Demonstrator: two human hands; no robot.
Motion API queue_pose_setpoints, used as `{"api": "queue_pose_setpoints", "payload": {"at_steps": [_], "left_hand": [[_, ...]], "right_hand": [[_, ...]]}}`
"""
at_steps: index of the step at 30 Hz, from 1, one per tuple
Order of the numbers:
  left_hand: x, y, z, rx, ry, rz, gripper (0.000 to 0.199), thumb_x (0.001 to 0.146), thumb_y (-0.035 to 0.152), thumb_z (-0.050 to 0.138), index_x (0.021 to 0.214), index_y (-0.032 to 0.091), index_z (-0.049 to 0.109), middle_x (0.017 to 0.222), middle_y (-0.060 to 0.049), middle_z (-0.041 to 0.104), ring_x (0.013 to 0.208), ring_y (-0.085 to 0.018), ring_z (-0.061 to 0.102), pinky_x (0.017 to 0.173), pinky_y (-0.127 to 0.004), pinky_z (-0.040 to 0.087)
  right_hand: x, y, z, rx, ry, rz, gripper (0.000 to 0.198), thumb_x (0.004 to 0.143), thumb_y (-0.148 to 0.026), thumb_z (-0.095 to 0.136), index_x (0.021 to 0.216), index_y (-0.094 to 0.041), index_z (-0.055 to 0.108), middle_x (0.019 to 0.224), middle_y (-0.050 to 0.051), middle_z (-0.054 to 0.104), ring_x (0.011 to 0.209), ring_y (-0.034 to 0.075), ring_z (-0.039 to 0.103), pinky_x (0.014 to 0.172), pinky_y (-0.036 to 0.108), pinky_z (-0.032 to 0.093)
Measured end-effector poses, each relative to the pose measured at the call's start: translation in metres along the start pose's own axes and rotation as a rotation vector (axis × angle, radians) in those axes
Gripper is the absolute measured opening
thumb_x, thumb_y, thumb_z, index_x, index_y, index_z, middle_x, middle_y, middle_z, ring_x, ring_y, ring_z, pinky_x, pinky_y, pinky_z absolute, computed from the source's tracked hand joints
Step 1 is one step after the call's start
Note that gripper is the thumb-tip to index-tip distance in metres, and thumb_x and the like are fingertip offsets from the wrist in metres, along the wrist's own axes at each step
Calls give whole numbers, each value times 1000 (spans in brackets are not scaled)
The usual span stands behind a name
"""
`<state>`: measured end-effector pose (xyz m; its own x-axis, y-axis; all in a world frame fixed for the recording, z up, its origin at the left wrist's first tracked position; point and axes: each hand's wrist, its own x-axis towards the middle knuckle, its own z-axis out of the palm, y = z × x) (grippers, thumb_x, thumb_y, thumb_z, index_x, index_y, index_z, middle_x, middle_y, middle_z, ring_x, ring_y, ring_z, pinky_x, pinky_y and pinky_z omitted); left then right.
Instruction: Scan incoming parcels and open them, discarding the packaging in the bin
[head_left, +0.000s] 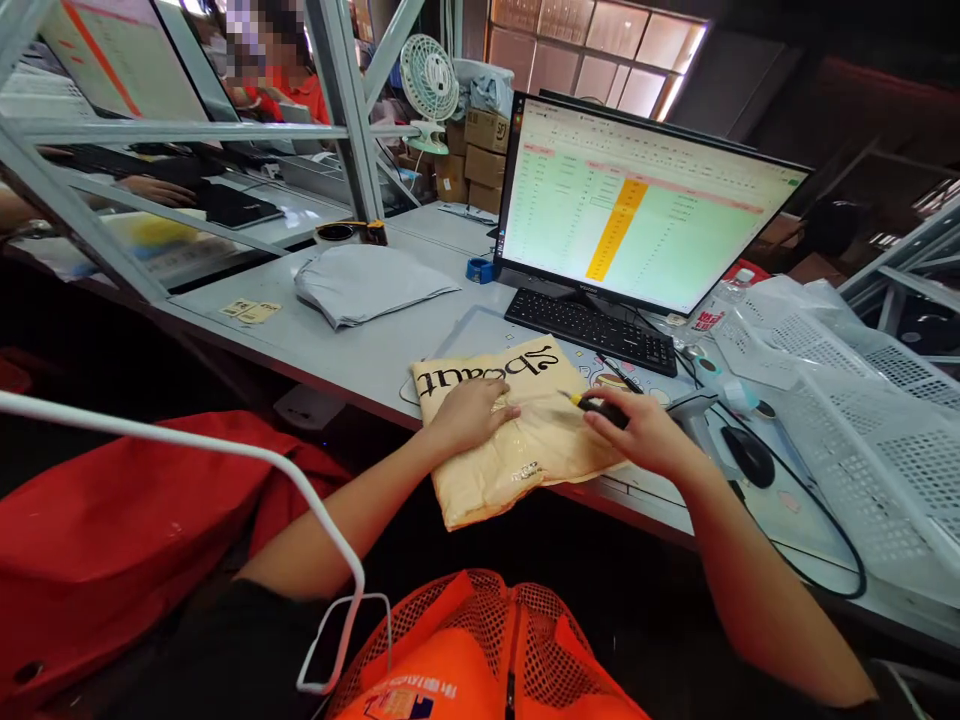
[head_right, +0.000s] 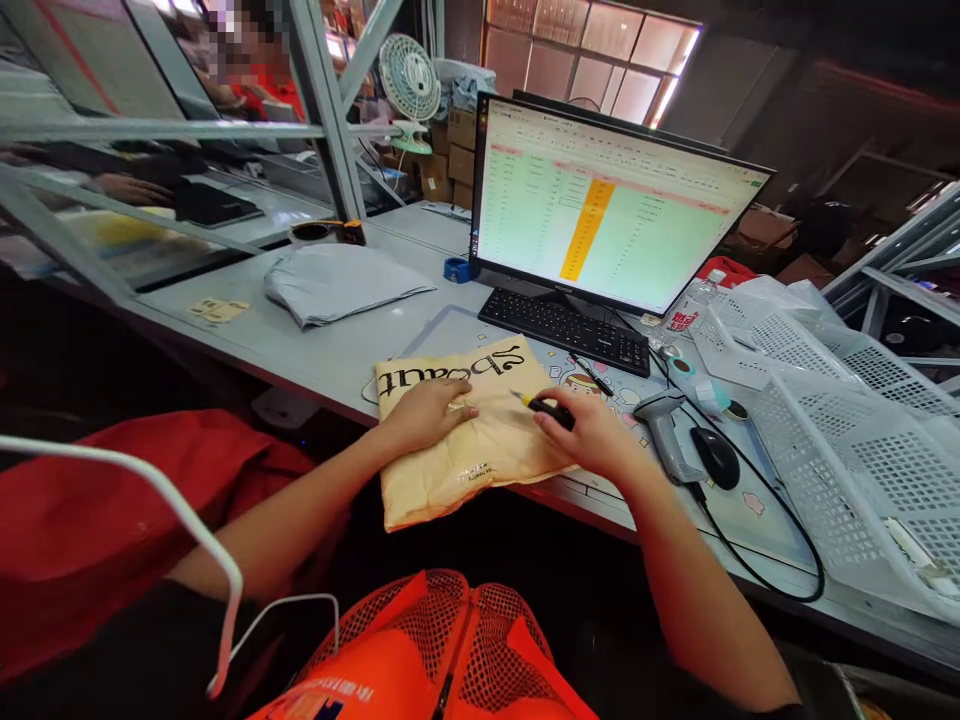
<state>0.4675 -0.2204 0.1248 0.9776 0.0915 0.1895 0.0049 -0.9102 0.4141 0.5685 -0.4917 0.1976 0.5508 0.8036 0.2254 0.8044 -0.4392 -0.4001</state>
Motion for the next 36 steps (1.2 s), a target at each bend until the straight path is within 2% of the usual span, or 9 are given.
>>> {"api": "queue_pose_setpoints", "payload": {"at_steps": [6, 12, 18, 21, 25, 28, 31, 33, 36], "left_hand": [[-14, -9, 12, -58, 269, 127, 26, 107, 33, 55, 95, 18, 72, 98, -8, 76, 96, -26, 71, 86, -38, 52], [-17, -16, 7, -32, 389, 296, 40, 112, 40, 44, 93, 19, 72, 95, -7, 78, 87, -23, 72, 78, -35, 48], [-24, -27, -21, 50, 245, 90, 51, 111, 49, 38, 87, 19, 73, 90, -10, 76, 87, -26, 71, 78, -36, 48], [-14, -20, -38, 12, 72, 47, 40, 107, 49, 46, 106, 21, 76, 111, -9, 78, 104, -27, 72, 86, -37, 51], [12, 2, -43, 38, -24, 102, 48, 103, 57, 53, 130, 21, 71, 133, -11, 72, 123, -31, 66, 99, -40, 51], [29, 17, -34, 119, -94, 126, 40, 100, 53, 59, 117, 20, 74, 123, -12, 73, 117, -32, 66, 90, -40, 52], [37, 24, -26, 133, -73, 137, 27, 102, 40, 54, 100, 20, 73, 107, -9, 75, 104, -28, 68, 82, -37, 51], [37, 23, -23, 136, -45, 139, 27, 103, 35, 50, 98, 20, 72, 103, -9, 75, 100, -27, 68, 81, -37, 50], [35, 17, -24, 161, -68, 156, 27, 102, 39, 53, 104, 20, 72, 110, -10, 74, 107, -28, 67, 86, -37, 51]], "right_hand": [[0, -17, 28, -159, -97, -32, 33, 102, -39, 64, 129, -24, 74, 118, 8, 78, 104, 27, 73, 90, 37, 55], [7, -27, 33, -346, -2, -30, 37, 102, -41, 63, 135, -26, 73, 117, 9, 75, 98, 27, 72, 79, 34, 54], [-26, 65, 3, -505, 307, 437, 42, 102, -49, 59, 129, -21, 74, 107, 14, 75, 91, 30, 69, 79, 39, 52], [-47, 103, 18, -508, 185, 577, 45, 103, -48, 57, 131, -16, 72, 107, 17, 74, 95, 32, 68, 84, 42, 53], [-60, 106, 47, -503, 102, 647, 50, 105, -40, 50, 143, -10, 64, 132, 26, 65, 116, 39, 64, 95, 50, 53], [-52, 79, 52, -446, 208, 555, 50, 103, -32, 50, 143, -7, 64, 133, 26, 64, 122, 41, 61, 103, 55, 50], [-29, 32, 60, -248, 329, 250, 42, 103, -31, 49, 136, -12, 68, 131, 21, 67, 123, 34, 61, 111, 50, 48], [-11, -1, 74, -130, 286, 58, 39, 104, -32, 51, 133, -14, 69, 134, 18, 68, 126, 31, 60, 114, 46, 46], [13, -36, 99, -91, 157, -12, 31, 102, -27, 55, 124, -13, 71, 132, 17, 68, 124, 31, 59, 112, 44, 46]]}}
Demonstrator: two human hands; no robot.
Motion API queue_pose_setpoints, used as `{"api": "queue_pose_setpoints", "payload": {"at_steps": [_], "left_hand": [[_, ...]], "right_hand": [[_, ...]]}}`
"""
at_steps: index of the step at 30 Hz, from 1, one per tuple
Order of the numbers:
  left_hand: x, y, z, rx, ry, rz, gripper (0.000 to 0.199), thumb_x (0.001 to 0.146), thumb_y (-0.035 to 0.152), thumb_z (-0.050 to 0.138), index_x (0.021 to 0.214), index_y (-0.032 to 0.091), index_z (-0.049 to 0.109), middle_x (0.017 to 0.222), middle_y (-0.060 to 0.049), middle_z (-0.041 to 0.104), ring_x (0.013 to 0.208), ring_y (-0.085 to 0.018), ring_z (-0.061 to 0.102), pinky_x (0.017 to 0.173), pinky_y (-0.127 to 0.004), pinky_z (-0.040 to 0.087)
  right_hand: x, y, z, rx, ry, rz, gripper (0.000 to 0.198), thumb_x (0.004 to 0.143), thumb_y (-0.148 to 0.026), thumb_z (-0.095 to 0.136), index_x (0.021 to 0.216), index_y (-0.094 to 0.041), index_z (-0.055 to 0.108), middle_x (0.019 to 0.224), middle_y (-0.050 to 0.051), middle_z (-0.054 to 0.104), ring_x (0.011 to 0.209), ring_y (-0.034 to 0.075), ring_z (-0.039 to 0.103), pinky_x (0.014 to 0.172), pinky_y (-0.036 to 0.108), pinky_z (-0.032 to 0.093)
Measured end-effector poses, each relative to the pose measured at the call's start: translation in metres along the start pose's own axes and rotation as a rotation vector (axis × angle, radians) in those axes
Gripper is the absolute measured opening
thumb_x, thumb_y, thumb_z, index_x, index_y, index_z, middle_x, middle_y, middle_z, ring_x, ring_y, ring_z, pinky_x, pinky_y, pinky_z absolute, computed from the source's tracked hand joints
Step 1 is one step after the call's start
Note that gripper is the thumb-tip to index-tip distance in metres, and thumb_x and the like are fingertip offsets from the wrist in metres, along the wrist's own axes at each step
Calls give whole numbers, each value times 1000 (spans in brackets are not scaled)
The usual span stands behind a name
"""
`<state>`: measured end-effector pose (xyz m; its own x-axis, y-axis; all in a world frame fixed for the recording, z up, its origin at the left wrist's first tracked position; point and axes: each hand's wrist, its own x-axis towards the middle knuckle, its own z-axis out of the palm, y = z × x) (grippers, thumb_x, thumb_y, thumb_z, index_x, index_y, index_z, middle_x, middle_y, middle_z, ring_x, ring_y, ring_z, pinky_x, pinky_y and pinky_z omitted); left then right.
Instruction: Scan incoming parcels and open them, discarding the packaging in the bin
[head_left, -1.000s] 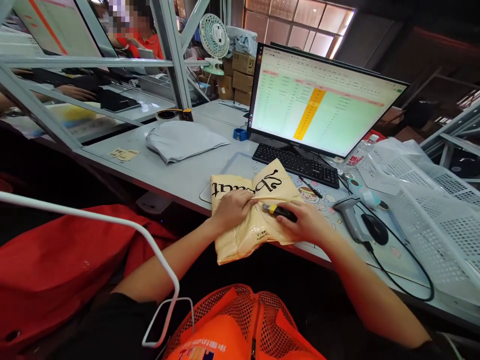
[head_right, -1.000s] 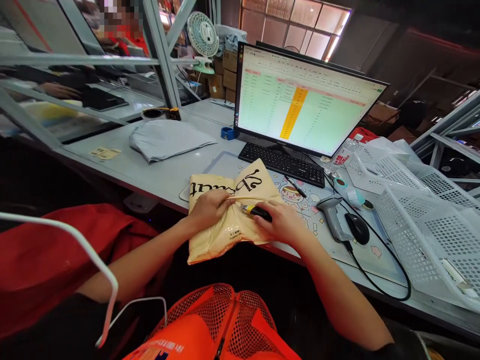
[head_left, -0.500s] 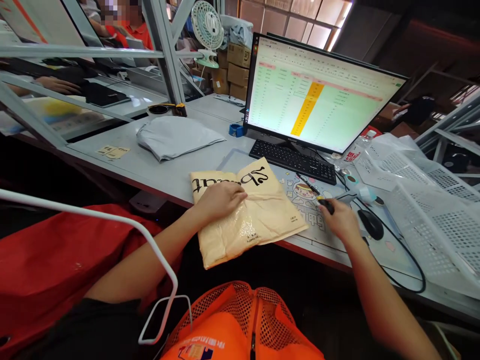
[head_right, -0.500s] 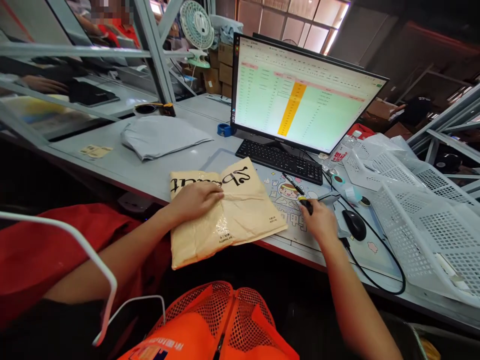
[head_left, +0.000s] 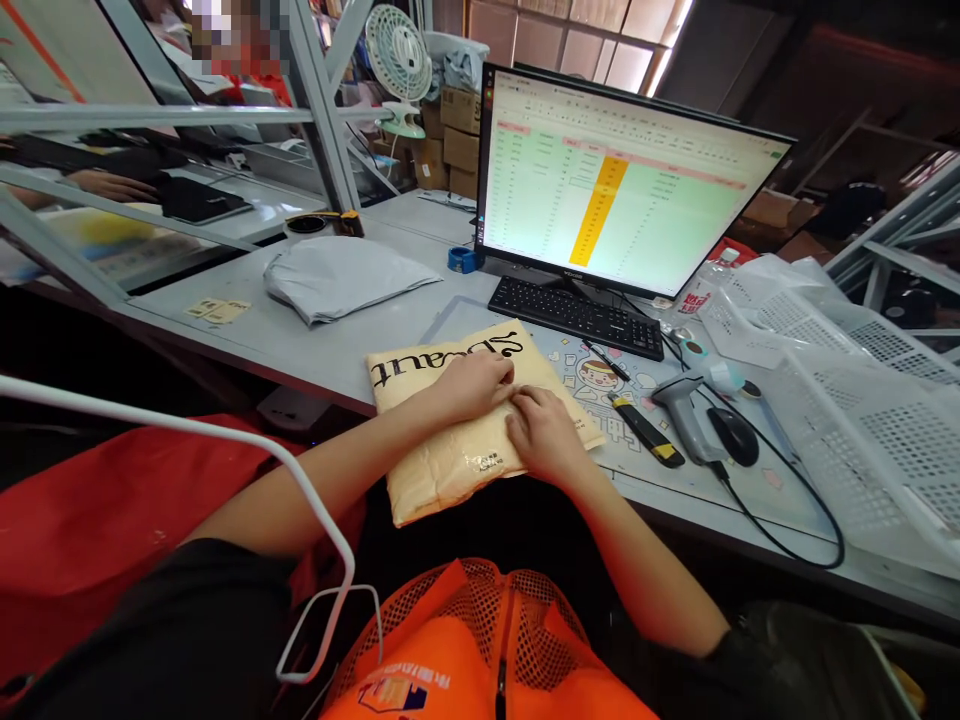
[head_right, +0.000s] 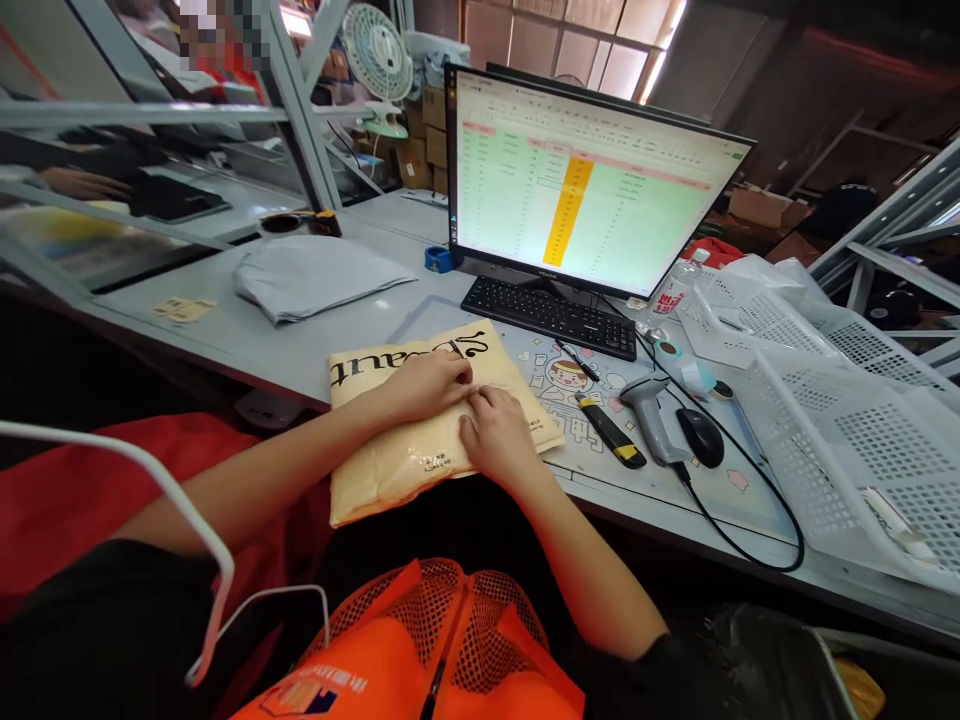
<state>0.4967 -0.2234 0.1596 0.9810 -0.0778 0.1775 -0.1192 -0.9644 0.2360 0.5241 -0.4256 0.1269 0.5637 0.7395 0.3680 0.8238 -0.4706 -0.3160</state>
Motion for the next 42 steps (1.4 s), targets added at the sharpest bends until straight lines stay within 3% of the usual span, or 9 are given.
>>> {"api": "queue_pose_setpoints", "payload": {"at_steps": [6, 10, 15, 20, 26, 31, 35, 39, 42], "left_hand": [[0, 6, 0, 183, -159, 8, 37, 95, 41, 66, 120, 13, 69, 127, -19, 70, 122, -36, 64, 94, -43, 53], [3, 25, 7, 267, -140, -41, 31, 96, 25, 60, 121, 9, 68, 122, -22, 71, 116, -37, 68, 86, -42, 55], [13, 32, 2, 272, -89, -102, 31, 101, 11, 44, 122, 8, 66, 115, -23, 73, 108, -34, 72, 83, -39, 53], [48, 14, -20, 286, 38, -236, 37, 101, 7, 37, 128, 4, 63, 118, -28, 71, 116, -38, 69, 90, -43, 50], [81, -22, -39, 306, 150, -353, 42, 102, 8, 32, 127, 7, 66, 121, -26, 70, 116, -37, 66, 92, -44, 48], [75, -29, -35, 305, 188, -244, 44, 104, 11, 31, 134, 9, 63, 127, -25, 66, 114, -36, 64, 88, -43, 46], [61, -7, -26, 344, 99, -156, 40, 96, 16, 53, 134, 7, 63, 126, -24, 66, 115, -36, 62, 93, -43, 46], [63, 23, -11, 369, 115, 137, 48, 94, 23, 61, 141, 14, 61, 137, -22, 63, 130, -38, 54, 106, -47, 40], [78, 29, 5, 335, 4, 326, 31, 96, 14, 51, 118, 19, 72, 121, -18, 71, 121, -33, 61, 108, -44, 40]], "right_hand": [[7, -8, 20, -116, -57, 50, 23, 99, -28, 58, 116, -16, 69, 116, 14, 69, 114, 33, 57, 101, 46, 43], [7, -6, 25, -160, -44, 84, 20, 96, -24, 56, 109, -14, 67, 110, 16, 71, 108, 34, 59, 97, 46, 41], [4, -24, 26, -152, 0, 106, 34, 101, -31, 53, 126, -9, 63, 111, 19, 74, 100, 34, 65, 93, 45, 42], [7, -53, 4, -209, -109, 65, 34, 111, -37, 43, 105, -14, 68, 88, 15, 76, 82, 30, 68, 91, 42, 43], [-1, -75, -17, -218, -136, -88, 29, 110, -32, 46, 96, -17, 66, 82, 12, 75, 77, 26, 67, 89, 37, 41], [-27, -54, -20, -146, -68, -74, 29, 109, -30, 49, 86, -20, 63, 81, 8, 72, 77, 24, 64, 84, 35, 40], [-23, -9, -17, -111, -1, -45, 28, 109, -30, 52, 85, -21, 65, 86, 5, 72, 86, 23, 62, 93, 37, 37], [3, 4, -7, -137, 4, -139, 29, 110, -35, 54, 90, -20, 69, 99, 8, 74, 102, 24, 62, 106, 39, 35], [20, -10, 3, -121, -53, -183, 33, 112, -42, 49, 101, -20, 71, 105, 8, 77, 104, 23, 66, 95, 34, 43]]}}
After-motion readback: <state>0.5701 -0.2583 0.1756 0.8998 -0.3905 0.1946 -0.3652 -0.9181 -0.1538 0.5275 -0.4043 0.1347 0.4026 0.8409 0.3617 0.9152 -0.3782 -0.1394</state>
